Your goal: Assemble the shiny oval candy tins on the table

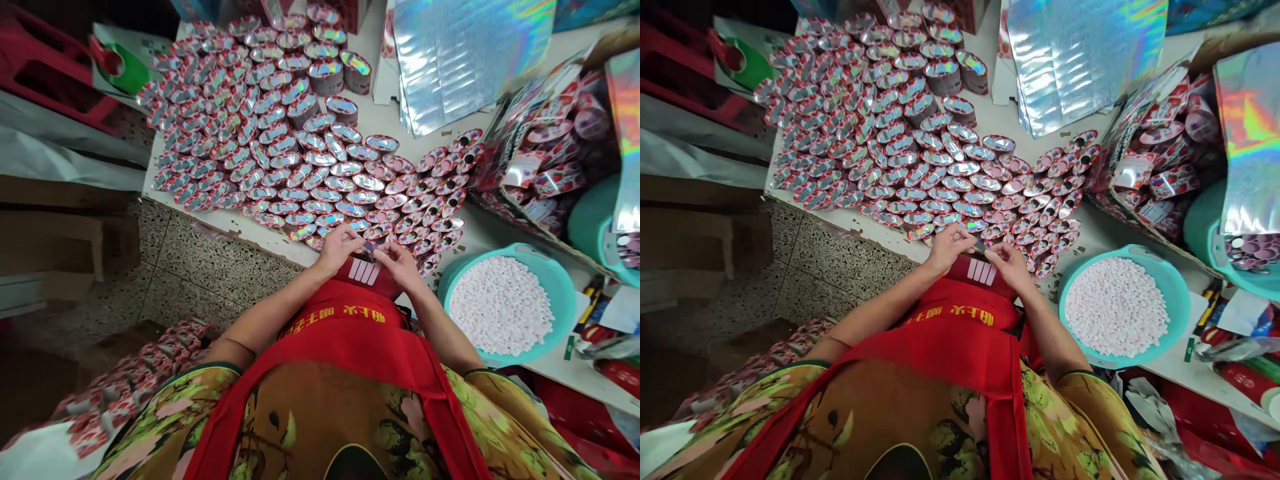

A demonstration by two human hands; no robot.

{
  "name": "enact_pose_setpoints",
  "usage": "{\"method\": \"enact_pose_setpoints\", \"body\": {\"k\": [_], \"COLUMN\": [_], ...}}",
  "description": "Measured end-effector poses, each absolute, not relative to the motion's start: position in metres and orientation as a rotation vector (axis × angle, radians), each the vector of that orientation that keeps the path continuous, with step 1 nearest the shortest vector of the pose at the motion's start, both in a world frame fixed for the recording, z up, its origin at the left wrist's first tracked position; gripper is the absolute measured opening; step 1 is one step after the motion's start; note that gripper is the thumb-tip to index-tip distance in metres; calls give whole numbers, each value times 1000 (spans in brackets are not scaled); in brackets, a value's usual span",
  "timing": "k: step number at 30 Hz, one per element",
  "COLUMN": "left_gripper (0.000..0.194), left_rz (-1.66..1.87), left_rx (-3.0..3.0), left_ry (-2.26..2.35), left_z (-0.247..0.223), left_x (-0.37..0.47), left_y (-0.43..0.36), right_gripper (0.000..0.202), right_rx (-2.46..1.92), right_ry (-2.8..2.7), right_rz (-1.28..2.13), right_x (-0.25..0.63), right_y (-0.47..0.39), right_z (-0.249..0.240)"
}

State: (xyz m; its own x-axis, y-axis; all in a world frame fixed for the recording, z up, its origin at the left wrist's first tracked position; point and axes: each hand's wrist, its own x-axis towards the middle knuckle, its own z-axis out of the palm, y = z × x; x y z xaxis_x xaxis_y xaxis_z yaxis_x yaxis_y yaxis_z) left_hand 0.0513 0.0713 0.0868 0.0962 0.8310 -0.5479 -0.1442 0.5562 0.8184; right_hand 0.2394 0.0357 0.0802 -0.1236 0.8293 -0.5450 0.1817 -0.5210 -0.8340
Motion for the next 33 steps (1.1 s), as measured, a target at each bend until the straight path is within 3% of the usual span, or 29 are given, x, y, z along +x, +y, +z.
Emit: {"method": "enact_pose_setpoints", "body": {"k": [3,6,14,23,26,29,33], "left_gripper": [35,20,13,3,14,14,18], "left_rz": [812,792,544,373,477,526,403], "left_rx": [673,845,1593,1679,1670,1770,1964], "left_ry": [1340,1500,1987,2039,2013,1861,1402], "left_z": [79,66,47,17,13,19,41], "left_x": [55,61,88,96,87,69,51], "left_y": [93,128,237,253,262,251,169], "right_gripper": [55,52,21,23,32,28,27], "right_rx": [-1660,-1719,-2164,-2547,-2570,-2357,-1951], "right_ry": [-1080,-1205,-1478,-1631,-1644,-1728,-2011], "right_rz": [1708,1633,1167,942,841,801,1159], "right_x": [239,248,257,253,257,262,275], "right_y": [68,112,222,246,244,207,99], "right_z": [79,72,54,48,50,58,69]}}
